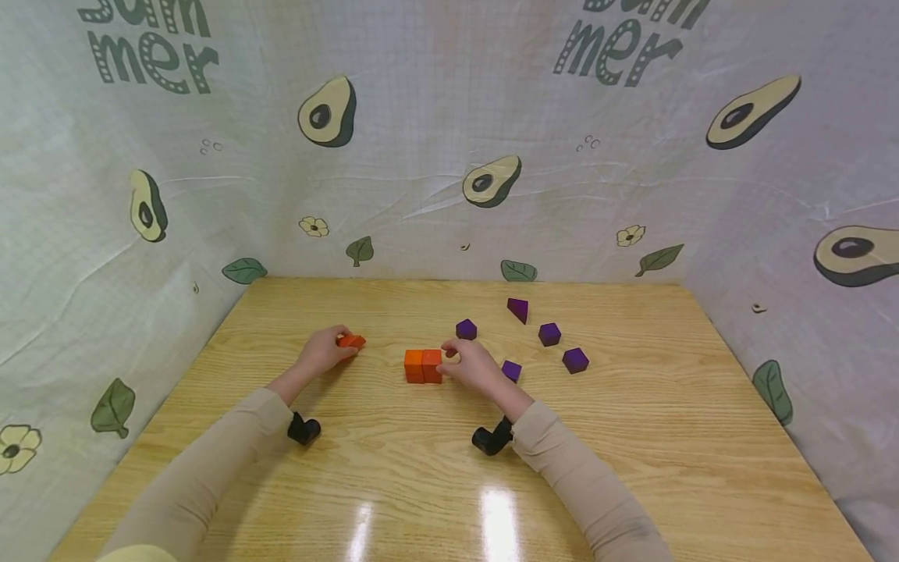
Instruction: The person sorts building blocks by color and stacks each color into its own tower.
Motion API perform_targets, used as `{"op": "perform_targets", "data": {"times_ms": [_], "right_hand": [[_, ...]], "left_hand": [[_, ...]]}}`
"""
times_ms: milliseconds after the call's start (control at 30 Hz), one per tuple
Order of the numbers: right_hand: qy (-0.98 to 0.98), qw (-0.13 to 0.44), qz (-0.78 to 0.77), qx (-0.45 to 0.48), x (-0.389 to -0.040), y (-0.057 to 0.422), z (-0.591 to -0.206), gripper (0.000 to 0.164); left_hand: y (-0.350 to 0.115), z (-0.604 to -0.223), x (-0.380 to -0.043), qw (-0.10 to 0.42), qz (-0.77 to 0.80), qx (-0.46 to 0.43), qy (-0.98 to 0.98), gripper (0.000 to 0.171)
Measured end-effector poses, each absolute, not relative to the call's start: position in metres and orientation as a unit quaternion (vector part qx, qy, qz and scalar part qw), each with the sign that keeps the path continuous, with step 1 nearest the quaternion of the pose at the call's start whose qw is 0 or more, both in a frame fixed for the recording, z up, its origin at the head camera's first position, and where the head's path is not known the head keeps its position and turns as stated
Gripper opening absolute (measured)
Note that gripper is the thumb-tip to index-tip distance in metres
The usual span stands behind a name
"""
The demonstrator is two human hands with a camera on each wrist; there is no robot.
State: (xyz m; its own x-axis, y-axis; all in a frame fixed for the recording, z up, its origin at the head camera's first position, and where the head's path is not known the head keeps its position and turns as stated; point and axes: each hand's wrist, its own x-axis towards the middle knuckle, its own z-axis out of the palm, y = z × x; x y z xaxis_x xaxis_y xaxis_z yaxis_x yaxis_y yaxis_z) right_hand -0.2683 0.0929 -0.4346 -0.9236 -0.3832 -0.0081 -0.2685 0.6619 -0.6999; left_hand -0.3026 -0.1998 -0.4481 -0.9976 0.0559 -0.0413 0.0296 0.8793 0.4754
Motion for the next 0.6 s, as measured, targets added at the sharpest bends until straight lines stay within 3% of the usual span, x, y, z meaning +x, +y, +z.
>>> {"op": "perform_targets", "data": {"times_ms": [233,600], "right_hand": [[0.912,0.078,-0.362,-0.176,-0.2691,0.0926,-0.4364,0.04],[0.912,0.075,-0.362,-0.177,-0.2683,0.0918,-0.4363,0.04]], "left_hand": [[-0.1959,-0.4423,-0.3031,0.051,0.232,0.018,0.971,0.024],[-0.1899,-0.442,-0.3037,0.055,0.332,0.062,0.94,0.037]]}}
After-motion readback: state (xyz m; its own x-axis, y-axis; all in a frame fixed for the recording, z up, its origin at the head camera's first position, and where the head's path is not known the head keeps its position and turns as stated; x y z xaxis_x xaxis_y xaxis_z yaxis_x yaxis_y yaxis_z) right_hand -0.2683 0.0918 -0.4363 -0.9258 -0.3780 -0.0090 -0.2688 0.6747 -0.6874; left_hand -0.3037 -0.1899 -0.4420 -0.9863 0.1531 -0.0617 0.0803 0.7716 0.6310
